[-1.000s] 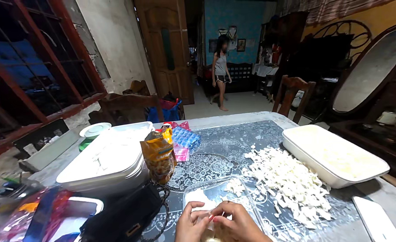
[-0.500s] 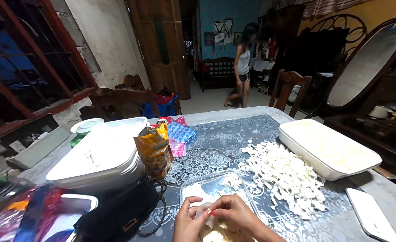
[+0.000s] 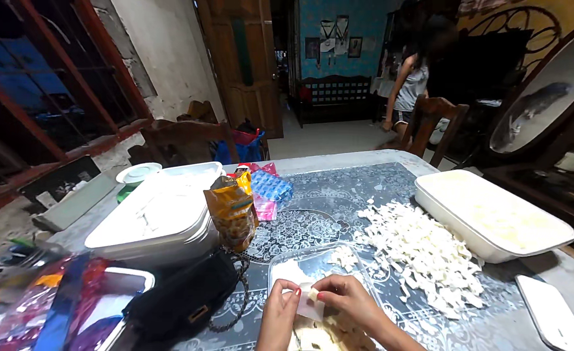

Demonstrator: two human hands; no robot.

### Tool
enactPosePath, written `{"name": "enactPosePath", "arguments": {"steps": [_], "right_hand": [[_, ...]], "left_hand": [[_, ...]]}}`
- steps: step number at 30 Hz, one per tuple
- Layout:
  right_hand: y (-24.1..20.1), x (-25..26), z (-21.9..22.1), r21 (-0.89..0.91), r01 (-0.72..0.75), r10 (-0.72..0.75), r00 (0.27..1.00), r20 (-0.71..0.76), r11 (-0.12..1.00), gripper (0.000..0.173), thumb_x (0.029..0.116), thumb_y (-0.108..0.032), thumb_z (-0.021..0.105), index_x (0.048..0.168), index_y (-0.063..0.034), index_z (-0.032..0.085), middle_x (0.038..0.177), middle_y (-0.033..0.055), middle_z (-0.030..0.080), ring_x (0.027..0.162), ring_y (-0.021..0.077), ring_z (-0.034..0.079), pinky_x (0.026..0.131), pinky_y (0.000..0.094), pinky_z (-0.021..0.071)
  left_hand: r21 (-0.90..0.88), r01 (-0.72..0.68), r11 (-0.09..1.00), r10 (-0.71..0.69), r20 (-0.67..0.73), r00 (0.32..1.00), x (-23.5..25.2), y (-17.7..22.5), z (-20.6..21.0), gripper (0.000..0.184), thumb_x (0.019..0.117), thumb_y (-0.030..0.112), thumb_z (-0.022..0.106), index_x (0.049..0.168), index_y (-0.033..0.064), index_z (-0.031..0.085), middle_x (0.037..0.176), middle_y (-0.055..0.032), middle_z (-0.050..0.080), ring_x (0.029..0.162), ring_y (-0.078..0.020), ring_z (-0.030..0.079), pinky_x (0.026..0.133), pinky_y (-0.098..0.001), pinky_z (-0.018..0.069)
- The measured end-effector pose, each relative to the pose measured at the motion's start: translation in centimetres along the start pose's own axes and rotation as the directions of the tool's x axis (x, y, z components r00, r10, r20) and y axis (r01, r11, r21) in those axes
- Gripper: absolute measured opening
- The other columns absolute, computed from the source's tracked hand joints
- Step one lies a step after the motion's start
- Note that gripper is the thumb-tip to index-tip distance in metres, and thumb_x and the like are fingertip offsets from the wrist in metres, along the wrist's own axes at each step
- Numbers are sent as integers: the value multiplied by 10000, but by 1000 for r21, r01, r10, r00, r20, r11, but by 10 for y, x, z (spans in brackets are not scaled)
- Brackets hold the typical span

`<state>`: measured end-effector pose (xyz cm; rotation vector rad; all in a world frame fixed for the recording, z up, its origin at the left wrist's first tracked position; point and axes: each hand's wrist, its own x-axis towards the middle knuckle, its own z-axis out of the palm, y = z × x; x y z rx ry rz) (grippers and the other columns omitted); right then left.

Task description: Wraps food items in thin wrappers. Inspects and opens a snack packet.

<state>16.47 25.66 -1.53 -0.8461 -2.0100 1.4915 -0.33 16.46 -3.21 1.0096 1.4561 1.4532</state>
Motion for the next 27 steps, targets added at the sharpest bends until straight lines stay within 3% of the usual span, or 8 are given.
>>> {"name": "enactPosePath", "arguments": {"steps": [5,8,12,14,19,23,25,27], "right_hand": [[0,-2,5,-90,-6,8,1000,12,996,173,966,-100,671,1068,36,704,927,79,715,811,70,657,795,248,542],[0,-2,6,-154,18,-18,1000,1,988,176,974,-97,660,1073,38,715,960,118,725,844,113,678,817,277,553],[7,-1,8,-179,99,-111,992,-60,979,178,935,-107,692,1052,17,743,1142,177,682,1020,204,650,860,320,538],[7,1,8,-49,55,-58,996,-68,997,281,924,-87,708,1174,39,683,1236,188,645,1060,199,654,889,329,556],[2,3,3,197,23,11,985,-170,980,218,911,-34,675,1118,29,650,953,35,680,805,67,654,738,254,565],[7,0,6,29,162,-158,980,-117,986,185,959,-92,643,1079,46,674,981,79,716,880,91,680,823,270,564],[10,-2,12,-153,227,-238,970,-53,962,184,963,-84,636,1064,59,691,1007,146,727,931,196,702,862,352,567],[11,-3,14,-314,304,-321,947,-6,899,158,942,-59,650,1030,56,712,1025,193,728,999,314,700,917,454,552]], "left_hand": [[187,-81,979,82,1,997,-3,-8,4,207,1036,84,466,1154,-79,515,749,-72,603,678,-140,651,685,-343,580],[187,-65,980,69,-12,998,-6,-6,6,219,990,95,573,1125,-72,530,709,-45,580,635,-116,597,657,-320,532],[47,-11,999,12,-13,1000,-6,-2,8,375,883,-2,723,1182,-55,504,819,-70,720,713,-105,699,712,-293,584],[-32,24,999,-24,-2,1000,-6,0,8,406,891,-26,704,1246,-54,509,858,-74,743,746,-104,718,732,-284,595],[-40,52,998,-51,18,999,-3,3,2,236,923,2,678,1155,-40,686,942,-76,749,794,-92,714,771,-279,596],[8,-34,999,34,78,996,-1,-3,-1,145,854,-51,701,987,4,714,840,-1,705,636,-23,616,630,-199,546],[21,-9,1000,7,99,995,2,-7,-1,158,813,-41,729,949,28,684,751,34,641,556,-1,518,551,-175,458],[-43,85,995,-78,130,988,3,-5,-3,169,831,-21,729,968,33,649,745,25,650,582,-32,582,590,-209,521]]}}
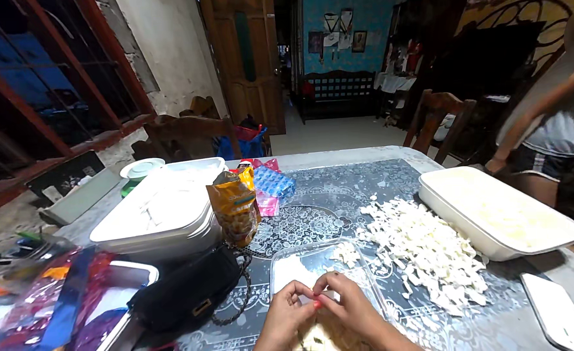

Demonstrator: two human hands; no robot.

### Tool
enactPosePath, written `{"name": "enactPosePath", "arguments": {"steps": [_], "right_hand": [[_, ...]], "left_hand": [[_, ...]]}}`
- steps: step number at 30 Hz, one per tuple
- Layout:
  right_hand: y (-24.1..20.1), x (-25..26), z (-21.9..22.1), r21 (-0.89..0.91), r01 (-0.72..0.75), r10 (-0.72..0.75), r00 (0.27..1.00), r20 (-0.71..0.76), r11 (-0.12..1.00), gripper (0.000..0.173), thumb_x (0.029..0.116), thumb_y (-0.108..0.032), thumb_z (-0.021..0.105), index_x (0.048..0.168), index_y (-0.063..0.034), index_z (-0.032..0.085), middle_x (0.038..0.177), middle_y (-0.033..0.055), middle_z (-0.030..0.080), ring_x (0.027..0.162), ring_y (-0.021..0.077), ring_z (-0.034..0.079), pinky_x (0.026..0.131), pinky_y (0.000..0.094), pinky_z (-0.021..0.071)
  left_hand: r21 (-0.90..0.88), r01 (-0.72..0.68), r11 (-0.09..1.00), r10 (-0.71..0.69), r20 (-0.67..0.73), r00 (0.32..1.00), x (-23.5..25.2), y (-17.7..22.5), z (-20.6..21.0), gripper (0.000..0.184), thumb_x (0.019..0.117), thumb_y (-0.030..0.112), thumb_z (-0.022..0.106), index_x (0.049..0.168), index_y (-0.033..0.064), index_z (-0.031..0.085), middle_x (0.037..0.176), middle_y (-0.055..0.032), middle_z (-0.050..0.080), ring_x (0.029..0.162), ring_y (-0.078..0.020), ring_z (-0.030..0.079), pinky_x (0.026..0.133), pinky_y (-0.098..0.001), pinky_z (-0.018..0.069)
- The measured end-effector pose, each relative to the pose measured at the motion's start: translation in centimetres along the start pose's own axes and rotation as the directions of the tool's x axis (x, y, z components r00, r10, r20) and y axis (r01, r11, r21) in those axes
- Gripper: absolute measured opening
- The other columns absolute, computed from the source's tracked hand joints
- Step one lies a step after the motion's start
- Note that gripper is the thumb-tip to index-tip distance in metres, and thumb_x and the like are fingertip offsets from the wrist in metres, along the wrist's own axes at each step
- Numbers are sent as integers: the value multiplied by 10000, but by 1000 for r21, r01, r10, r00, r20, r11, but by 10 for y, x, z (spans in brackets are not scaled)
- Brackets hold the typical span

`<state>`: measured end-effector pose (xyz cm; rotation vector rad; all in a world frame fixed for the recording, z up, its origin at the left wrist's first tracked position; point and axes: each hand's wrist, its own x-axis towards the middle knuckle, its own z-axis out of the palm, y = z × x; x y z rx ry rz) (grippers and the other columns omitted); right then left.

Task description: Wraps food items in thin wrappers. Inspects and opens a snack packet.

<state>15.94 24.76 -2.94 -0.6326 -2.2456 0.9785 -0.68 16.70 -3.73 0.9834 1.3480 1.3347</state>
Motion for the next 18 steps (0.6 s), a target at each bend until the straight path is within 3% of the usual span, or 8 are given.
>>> {"name": "enactPosePath", "arguments": {"steps": [2,5,7,10,12,14,16,18], "right_hand": [[6,1,-2,-89,130,-128,991,27,987,168,933,-116,689,995,38,716,1041,196,726,1042,349,687,932,478,538],[15,6,-6,-112,318,-309,947,90,942,255,883,-245,773,954,-7,712,1093,191,705,1091,342,661,953,467,527],[16,6,-8,-77,332,-324,941,95,940,258,865,-236,789,963,-9,716,1112,199,695,1105,333,653,960,448,526],[11,4,-5,204,91,-105,993,58,975,236,884,-155,769,979,49,696,1088,153,686,1006,156,658,864,281,544],[4,4,-7,367,-154,137,988,73,917,174,906,-73,717,1025,40,659,1025,80,675,867,78,650,770,249,557],[1,4,-9,379,-197,215,976,-6,904,134,910,-21,670,1031,30,646,943,48,674,799,63,650,745,245,565],[5,5,-11,243,-34,73,985,-156,969,165,889,-43,688,1026,44,656,981,82,687,868,91,671,782,261,572],[13,7,-14,1,221,-218,964,-155,975,294,837,-185,792,1020,16,680,1165,171,678,1137,231,639,972,381,520]], "left_hand": [[-130,74,989,-72,14,997,-1,7,0,85,927,-28,644,997,12,617,805,-22,696,702,-107,697,716,-285,614],[-243,116,963,-117,10,993,-2,13,0,67,1002,-3,527,997,17,591,815,-35,690,716,-127,703,706,-293,617],[-278,133,951,-132,21,991,-2,14,-1,96,993,-32,506,1046,6,577,825,-46,696,714,-137,709,709,-302,622],[-233,127,964,-129,7,992,-3,17,-1,215,948,-78,573,1157,-27,568,830,-51,715,718,-122,711,714,-285,611],[-198,96,975,-104,-31,994,-2,17,0,231,923,-89,606,1148,-41,586,825,-59,715,715,-130,714,714,-293,618],[-167,64,984,-78,-82,994,-1,15,-1,215,913,-88,620,1123,-44,607,826,-63,711,706,-131,714,707,-297,621],[-181,53,982,-74,-111,991,1,16,-4,207,920,-99,610,1120,-48,598,828,-60,708,712,-129,718,713,-289,623],[-209,56,976,-80,-106,991,1,19,-4,223,926,-107,590,1139,-44,576,821,-54,716,712,-126,722,715,-283,621]]}}
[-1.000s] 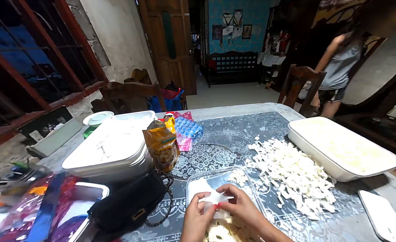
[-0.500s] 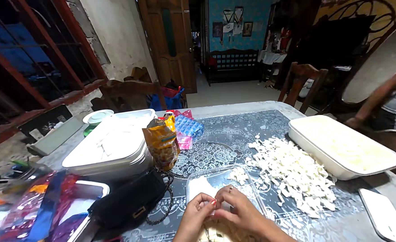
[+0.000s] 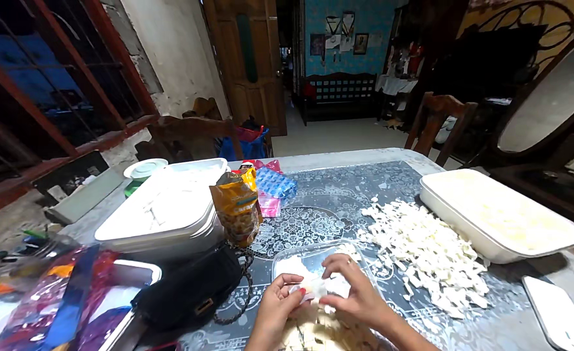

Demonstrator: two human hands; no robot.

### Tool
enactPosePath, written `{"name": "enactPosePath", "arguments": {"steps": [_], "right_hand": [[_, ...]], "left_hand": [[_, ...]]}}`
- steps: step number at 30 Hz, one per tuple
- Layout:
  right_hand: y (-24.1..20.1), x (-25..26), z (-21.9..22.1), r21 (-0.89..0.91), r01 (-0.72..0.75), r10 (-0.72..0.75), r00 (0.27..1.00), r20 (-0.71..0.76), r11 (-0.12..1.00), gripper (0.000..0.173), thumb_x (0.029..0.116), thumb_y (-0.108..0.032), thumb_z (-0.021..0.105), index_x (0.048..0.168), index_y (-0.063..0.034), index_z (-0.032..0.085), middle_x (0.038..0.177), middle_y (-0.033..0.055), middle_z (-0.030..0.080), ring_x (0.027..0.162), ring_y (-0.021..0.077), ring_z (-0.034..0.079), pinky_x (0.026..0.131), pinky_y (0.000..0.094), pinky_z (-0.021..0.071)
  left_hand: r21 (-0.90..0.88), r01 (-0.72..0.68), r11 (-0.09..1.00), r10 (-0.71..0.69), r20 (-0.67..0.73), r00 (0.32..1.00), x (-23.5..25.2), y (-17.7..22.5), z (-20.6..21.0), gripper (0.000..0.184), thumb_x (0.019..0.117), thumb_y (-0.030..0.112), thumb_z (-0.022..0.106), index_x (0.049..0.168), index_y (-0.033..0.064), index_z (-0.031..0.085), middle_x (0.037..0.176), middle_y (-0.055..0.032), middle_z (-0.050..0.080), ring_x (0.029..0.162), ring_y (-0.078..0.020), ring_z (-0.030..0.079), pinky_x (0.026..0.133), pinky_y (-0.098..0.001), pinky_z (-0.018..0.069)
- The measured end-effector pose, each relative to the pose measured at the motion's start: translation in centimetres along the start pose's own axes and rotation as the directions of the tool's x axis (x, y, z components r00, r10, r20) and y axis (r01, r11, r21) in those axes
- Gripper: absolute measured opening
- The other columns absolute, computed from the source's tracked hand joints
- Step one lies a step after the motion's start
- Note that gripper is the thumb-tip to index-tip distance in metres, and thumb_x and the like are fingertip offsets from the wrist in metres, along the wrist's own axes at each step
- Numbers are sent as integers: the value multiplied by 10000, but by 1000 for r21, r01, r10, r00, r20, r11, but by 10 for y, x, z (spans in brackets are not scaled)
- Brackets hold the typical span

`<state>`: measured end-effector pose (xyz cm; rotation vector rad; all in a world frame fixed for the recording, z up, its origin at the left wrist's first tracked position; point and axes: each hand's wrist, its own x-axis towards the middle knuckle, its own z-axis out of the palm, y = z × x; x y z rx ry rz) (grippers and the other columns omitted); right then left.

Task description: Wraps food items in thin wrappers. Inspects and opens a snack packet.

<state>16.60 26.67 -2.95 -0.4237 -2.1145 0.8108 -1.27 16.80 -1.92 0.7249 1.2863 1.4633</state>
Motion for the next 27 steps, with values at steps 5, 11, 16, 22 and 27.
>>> {"name": "enactPosePath", "arguments": {"steps": [5,11,16,22,27], "right_hand": [[3,-1,5,-137,191,-172,975,137,972,105,864,-196,779,888,-99,748,1243,181,676,1219,319,612,1028,453,496],[-10,-4,8,182,-345,327,937,123,921,161,902,-121,728,912,28,667,841,43,684,742,40,633,718,209,533],[-13,1,2,263,-534,488,844,224,803,227,931,-74,679,1122,30,612,836,21,641,693,50,606,686,241,538],[-5,6,-10,206,-568,519,818,247,797,137,961,-69,652,1041,34,693,849,23,695,740,47,656,744,243,569],[-15,-1,2,74,-413,359,856,373,908,201,964,-122,675,1008,71,710,890,135,707,790,146,653,771,326,540]], "left_hand": [[-18,18,1000,-17,44,999,-5,-1,6,236,923,-104,588,1146,-28,570,799,-36,716,713,-113,711,718,-281,610],[174,-99,980,84,89,992,-11,-4,10,140,917,-9,671,1050,-30,631,851,-52,719,738,-123,727,725,-293,629],[498,-364,787,370,91,925,-10,-16,5,155,864,103,755,962,-9,713,874,-62,724,730,-72,655,688,-241,542],[229,-211,950,194,96,976,-7,-7,2,99,839,-88,689,897,-9,677,827,-34,739,747,-91,720,748,-264,612],[-7,-142,990,142,11,990,-3,-7,2,299,761,-169,698,980,10,603,832,-38,740,732,-104,714,702,-263,601]]}}
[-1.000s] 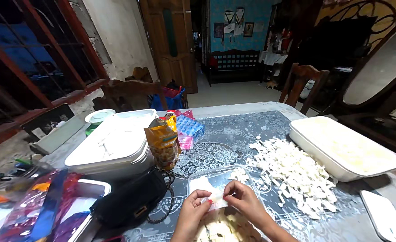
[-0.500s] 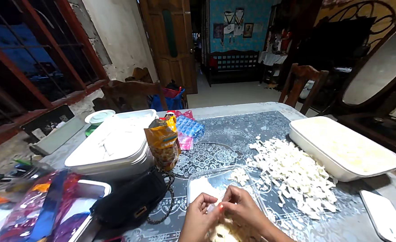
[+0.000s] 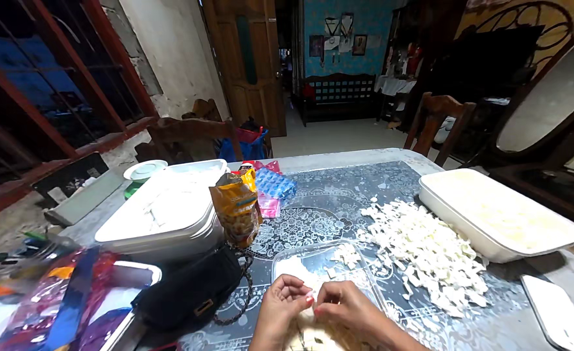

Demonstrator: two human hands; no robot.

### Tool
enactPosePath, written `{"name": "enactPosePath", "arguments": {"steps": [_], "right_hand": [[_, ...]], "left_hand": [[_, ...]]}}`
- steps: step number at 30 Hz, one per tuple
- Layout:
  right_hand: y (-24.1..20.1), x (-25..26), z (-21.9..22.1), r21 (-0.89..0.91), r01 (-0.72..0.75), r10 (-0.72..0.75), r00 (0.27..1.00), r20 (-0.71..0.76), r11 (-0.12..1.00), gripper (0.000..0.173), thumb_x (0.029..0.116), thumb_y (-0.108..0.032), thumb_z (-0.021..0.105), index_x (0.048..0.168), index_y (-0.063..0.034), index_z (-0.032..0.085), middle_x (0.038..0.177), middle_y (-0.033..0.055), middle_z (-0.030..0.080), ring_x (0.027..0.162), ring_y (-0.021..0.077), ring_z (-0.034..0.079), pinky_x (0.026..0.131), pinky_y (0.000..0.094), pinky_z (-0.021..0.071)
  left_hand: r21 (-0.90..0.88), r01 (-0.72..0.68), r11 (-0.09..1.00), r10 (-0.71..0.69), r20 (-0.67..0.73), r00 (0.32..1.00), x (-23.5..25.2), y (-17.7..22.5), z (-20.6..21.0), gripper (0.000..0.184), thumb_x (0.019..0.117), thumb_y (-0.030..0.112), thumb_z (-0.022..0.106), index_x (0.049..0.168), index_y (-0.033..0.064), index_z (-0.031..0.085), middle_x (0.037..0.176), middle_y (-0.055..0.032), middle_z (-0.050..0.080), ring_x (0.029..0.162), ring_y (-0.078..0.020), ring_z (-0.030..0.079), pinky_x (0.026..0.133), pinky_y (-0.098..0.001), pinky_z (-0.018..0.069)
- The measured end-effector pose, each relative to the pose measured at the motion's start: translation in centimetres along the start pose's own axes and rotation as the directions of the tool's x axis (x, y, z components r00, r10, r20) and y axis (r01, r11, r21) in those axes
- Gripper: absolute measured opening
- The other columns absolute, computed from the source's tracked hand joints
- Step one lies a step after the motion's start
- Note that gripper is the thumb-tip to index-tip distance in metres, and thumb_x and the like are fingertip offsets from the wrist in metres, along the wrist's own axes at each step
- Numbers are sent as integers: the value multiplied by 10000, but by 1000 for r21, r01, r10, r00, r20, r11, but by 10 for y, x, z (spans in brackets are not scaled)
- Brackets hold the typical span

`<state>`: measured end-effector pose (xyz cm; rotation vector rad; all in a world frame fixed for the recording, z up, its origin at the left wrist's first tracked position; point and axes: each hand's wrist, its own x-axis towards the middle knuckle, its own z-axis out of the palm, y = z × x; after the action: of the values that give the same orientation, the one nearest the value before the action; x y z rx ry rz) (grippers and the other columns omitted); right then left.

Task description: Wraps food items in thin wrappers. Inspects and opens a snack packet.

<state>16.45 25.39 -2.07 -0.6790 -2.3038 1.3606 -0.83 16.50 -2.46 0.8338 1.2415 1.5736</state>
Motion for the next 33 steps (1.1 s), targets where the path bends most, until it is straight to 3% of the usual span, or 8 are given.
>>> {"name": "enactPosePath", "arguments": {"steps": [6,9,13,17,20,26,30,33], "right_hand": [[7,3,4,289,120,-50,970,-240,950,126,959,-85,622,982,13,698,895,-20,682,825,-8,622,787,201,528],[7,2,1,54,64,-52,977,-206,996,208,986,-139,613,1025,43,706,941,97,690,860,116,640,806,292,531],[8,1,21,-516,412,-554,819,-151,751,126,952,-127,646,907,-41,727,911,105,746,951,261,718,889,440,540],[12,3,11,-886,242,-772,610,-178,395,144,947,-161,590,815,-170,648,919,-6,751,999,168,691,985,382,461],[11,4,-26,-914,-95,-710,601,-368,394,139,903,-105,609,783,-90,676,863,80,742,922,268,723,898,489,517],[23,1,-68,-780,-324,-399,717,-572,535,81,847,54,685,884,7,739,925,230,718,965,466,689,865,657,488],[8,1,-57,-612,-303,60,921,-384,730,158,928,-47,660,1036,4,763,1066,232,722,1114,430,647,1019,606,423],[18,8,-39,-573,-220,97,966,-238,789,241,987,-148,642,1152,-16,756,1137,238,714,1163,424,633,1061,576,422]], "left_hand": [[38,-53,998,49,110,993,-1,-5,-2,233,783,-124,680,912,49,595,812,11,717,733,-73,696,712,-247,594],[72,-144,987,132,149,980,0,-1,-6,204,793,-98,700,892,60,617,834,14,728,754,-66,697,734,-243,591],[292,-190,937,182,53,982,5,3,-12,93,841,-22,669,906,27,624,839,-6,700,733,-82,682,703,-253,589],[784,-415,462,304,299,904,4,-5,-18,183,907,52,675,1053,-37,740,1087,-194,722,1014,-347,707,873,-508,579],[866,-390,314,140,365,921,5,-8,-19,358,897,51,667,1247,-22,697,1378,-240,607,1285,-416,578,1040,-540,493],[865,-415,281,287,337,897,16,-32,-24,416,909,41,573,1304,-56,663,1392,-260,602,1342,-425,546,1127,-536,428],[861,-456,224,323,376,869,15,-28,-25,287,907,28,621,1160,-18,748,1103,-177,754,1080,-376,713,931,-526,567],[869,-427,251,277,358,892,11,-19,-23,293,908,18,629,1176,11,748,1017,-157,763,966,-375,728,850,-547,576]]}}
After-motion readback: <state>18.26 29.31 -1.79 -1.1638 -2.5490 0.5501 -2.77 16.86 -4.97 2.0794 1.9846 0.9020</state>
